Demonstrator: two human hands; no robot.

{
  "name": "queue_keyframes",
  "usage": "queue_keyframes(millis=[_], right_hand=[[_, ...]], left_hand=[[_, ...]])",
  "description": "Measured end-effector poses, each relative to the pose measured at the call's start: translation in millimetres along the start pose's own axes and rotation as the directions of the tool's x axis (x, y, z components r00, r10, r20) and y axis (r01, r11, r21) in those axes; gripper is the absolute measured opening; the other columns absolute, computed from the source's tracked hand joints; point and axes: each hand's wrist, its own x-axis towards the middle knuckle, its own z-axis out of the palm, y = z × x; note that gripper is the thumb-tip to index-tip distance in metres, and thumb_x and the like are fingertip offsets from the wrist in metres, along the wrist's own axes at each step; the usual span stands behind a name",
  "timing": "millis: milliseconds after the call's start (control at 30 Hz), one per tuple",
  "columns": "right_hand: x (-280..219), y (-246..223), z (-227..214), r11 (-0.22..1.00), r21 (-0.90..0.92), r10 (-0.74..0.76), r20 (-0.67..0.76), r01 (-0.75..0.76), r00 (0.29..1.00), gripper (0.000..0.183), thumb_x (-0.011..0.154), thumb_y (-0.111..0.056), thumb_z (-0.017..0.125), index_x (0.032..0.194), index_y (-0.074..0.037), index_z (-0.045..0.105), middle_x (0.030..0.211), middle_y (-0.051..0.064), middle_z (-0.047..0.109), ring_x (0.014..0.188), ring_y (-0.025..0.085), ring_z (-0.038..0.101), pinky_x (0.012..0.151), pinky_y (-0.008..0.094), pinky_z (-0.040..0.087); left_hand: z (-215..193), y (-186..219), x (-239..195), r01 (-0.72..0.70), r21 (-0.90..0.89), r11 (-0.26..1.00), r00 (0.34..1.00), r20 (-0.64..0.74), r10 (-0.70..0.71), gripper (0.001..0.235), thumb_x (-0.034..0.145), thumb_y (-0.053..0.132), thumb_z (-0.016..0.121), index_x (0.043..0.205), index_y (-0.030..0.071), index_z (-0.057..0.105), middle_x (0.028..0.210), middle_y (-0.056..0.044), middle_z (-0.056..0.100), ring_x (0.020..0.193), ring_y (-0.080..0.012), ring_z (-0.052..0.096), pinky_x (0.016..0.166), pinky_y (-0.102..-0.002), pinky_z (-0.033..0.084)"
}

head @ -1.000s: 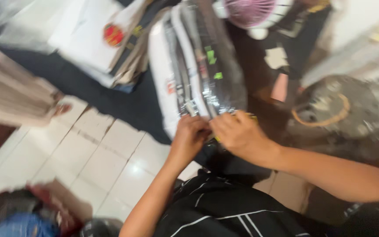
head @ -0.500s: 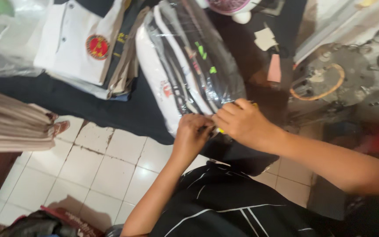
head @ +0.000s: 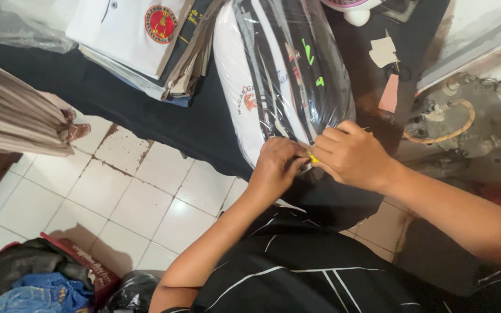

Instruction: The person uses a yellow stapler to seal a plastic-wrapped bundle of folded clothes on a table. They repeatedly staple the edges of the plastic packaging to secure it. After stapling, they pick up a stack of white polo shirts with black collars and place them on the table.

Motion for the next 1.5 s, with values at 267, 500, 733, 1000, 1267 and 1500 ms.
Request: queue_keyframes(millis=[267,500,733,1000,1267,1500], right_hand=[[-6.2,0.6,-0.8,1.000,-0.013,-0.017,-0.054,0.016,0.998,0.024,0.079,-0.021,0.078,0.098,-0.007,0.072,0.088,0.000,0.063,0.086,0.019,0.060,0.080,0.035,0.045],[-1.8,-9.7,-16.0,0.993,0.112,0.033,-0.057,-0.027,0.998,0.042,0.073,-0.027,0.079,0.108,-0.005,0.069,0.101,0.004,0.066,0.094,0.024,0.060,0.081,0.038,0.044],[14.6,-16.3,-8.3,0.995,0.095,0.007,0.061,-0.013,0.998,0.049,0.070,-0.027,0.082,0.112,-0.006,0.068,0.101,0.003,0.064,0.096,0.022,0.059,0.081,0.038,0.042],[15.5,-14.5,-4.0,0.997,0.080,0.016,0.063,-0.021,0.998,0.046,0.069,-0.028,0.082,0.107,-0.006,0.069,0.093,0.003,0.060,0.090,0.022,0.057,0.076,0.037,0.041],[14.6,-11.1,9.7,0.998,0.064,-0.031,0.050,0.028,0.998,0.021,0.081,-0.025,0.077,0.090,-0.009,0.068,0.084,0.002,0.057,0.086,0.019,0.057,0.075,0.035,0.043],[11.1,-7.5,3.4,0.996,0.073,-0.050,-0.018,0.051,0.999,0.021,0.078,-0.023,0.077,0.092,-0.009,0.069,0.083,0.002,0.057,0.084,0.021,0.057,0.072,0.035,0.042]], left_hand=[[-23.0,19.8,-17.1,0.000,0.254,0.967,0.999,-0.040,0.010,0.019,0.084,0.015,0.080,0.098,0.006,0.072,0.102,-0.004,0.066,0.103,-0.0278,0.056,0.101,-0.043,0.040],[-13.3,13.0,-19.5,0.050,0.236,0.971,0.996,-0.081,-0.031,0.007,0.087,0.011,0.074,0.093,0.009,0.071,0.099,-0.001,0.065,0.103,-0.0252,0.058,0.108,-0.045,0.034],[-10.8,4.3,-22.7,0.040,0.195,0.980,0.996,-0.080,-0.025,0.006,0.087,0.010,0.074,0.093,0.010,0.072,0.100,-0.001,0.065,0.102,-0.0237,0.058,0.107,-0.045,0.033],[0.1,-10.0,-30.6,-0.009,0.208,0.978,0.992,-0.121,0.035,0.007,0.089,0.009,0.075,0.095,0.011,0.071,0.099,0.000,0.064,0.101,-0.0226,0.059,0.111,-0.048,0.031],[3.3,-9.9,-32.5,-0.027,0.229,0.973,0.981,-0.180,0.070,0.010,0.089,0.009,0.076,0.097,0.011,0.070,0.100,-0.001,0.064,0.099,-0.0221,0.060,0.114,-0.050,0.035],[-17.5,10.1,-45.1,-0.107,0.343,0.933,0.964,-0.193,0.181,0.030,0.087,0.015,0.081,0.110,0.009,0.063,0.114,-0.004,0.064,0.110,-0.0280,0.058,0.111,-0.051,0.038]])
